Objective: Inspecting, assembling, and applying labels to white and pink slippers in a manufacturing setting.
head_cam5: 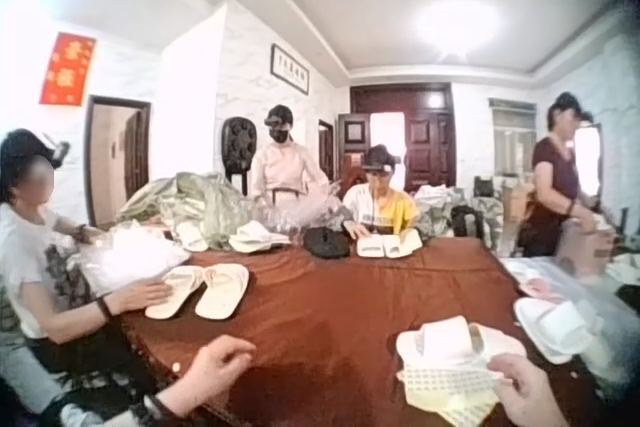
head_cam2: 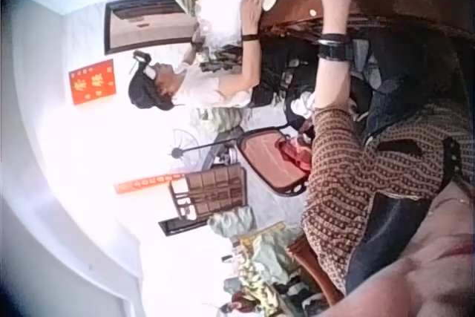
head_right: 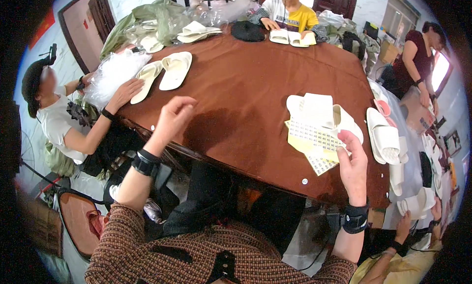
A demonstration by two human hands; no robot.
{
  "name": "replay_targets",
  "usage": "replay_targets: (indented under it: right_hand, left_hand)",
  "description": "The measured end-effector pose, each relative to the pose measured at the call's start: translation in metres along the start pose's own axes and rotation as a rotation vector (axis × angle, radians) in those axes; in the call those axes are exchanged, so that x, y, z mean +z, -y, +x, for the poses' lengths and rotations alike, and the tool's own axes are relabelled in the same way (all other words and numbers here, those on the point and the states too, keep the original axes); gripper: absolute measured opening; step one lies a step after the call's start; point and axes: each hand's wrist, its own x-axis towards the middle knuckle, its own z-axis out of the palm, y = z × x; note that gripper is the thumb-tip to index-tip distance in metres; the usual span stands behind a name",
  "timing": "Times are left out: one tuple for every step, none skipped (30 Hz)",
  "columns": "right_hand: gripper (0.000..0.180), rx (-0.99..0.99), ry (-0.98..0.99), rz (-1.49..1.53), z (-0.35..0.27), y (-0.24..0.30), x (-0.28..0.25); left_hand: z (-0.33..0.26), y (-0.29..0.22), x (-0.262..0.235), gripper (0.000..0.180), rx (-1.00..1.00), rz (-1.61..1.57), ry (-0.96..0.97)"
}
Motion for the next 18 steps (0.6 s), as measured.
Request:
replay_targets:
  right_hand:
    - [0.037,-0.039,-0.006,-0.051,-0.002,-0.005,0.001]
    - [0.037,-0.038,-0.002,-0.048,-0.003,-0.005,0.004]
    - [0.036,-0.017,0.012,-0.050,-0.005,-0.004,0.008]
    - [0.035,0.007,0.021,-0.055,-0.006,-0.002,0.009]
    - [0.035,0.006,0.020,-0.052,-0.006,0.001,0.009]
    - [0.034,0.000,0.029,-0.090,-0.006,0.003,0.010]
    - [0.033,-0.002,0.040,-0.127,-0.005,0.004,0.011]
    - [0.033,-0.001,0.049,-0.115,-0.003,0.003,0.014]
    - [0.032,-0.006,0.056,-0.124,-0.003,0.005,0.010]
    - [0.031,-0.013,0.069,-0.125,-0.002,0.005,0.010]
    - [0.029,-0.021,0.065,-0.139,0.000,0.008,0.009]
    - [0.029,-0.014,0.057,-0.141,0.001,0.011,0.008]
    - [0.029,-0.019,0.071,-0.159,0.004,0.014,0.010]
    - [0.028,-0.025,0.085,-0.178,0.008,0.016,0.011]
    - [0.028,-0.025,0.083,-0.176,0.010,0.017,0.012]
    - [0.027,-0.033,0.068,-0.171,0.012,0.018,0.013]
    - [0.026,-0.042,0.054,-0.166,0.014,0.019,0.014]
    - [0.026,-0.046,0.052,-0.165,0.016,0.020,0.015]
  left_hand:
    - [0.008,0.012,-0.009,0.018,0.212,0.089,-0.112]
    - [0.014,0.025,-0.017,0.019,0.205,0.152,-0.131]
    - [0.019,0.037,-0.026,0.021,0.193,0.196,-0.135]
    - [0.026,0.048,-0.033,0.023,0.184,0.235,-0.136]
    - [0.033,0.063,-0.045,0.025,0.219,0.346,-0.150]
    - [0.039,0.079,-0.057,0.027,0.253,0.460,-0.165]
    - [0.046,0.092,-0.069,0.030,0.124,0.454,-0.125]
    - [0.050,0.107,-0.084,0.031,0.141,0.598,-0.125]
    - [0.061,0.121,-0.089,0.032,0.167,0.639,-0.129]
    - [0.070,0.133,-0.095,0.033,0.188,0.689,-0.135]
    - [0.081,0.136,-0.097,0.033,0.169,0.715,-0.130]
    - [0.092,0.140,-0.098,0.033,0.176,0.711,-0.122]
    - [0.099,0.136,-0.104,0.038,0.079,0.763,-0.064]
    - [0.107,0.131,-0.108,0.043,-0.019,0.813,-0.006]
    - [0.119,0.148,-0.112,0.046,0.003,0.831,-0.033]
    - [0.127,0.151,-0.111,0.046,0.006,0.832,-0.034]
    - [0.135,0.154,-0.112,0.048,-0.043,0.830,-0.006]
    - [0.142,0.156,-0.112,0.049,-0.091,0.827,0.019]
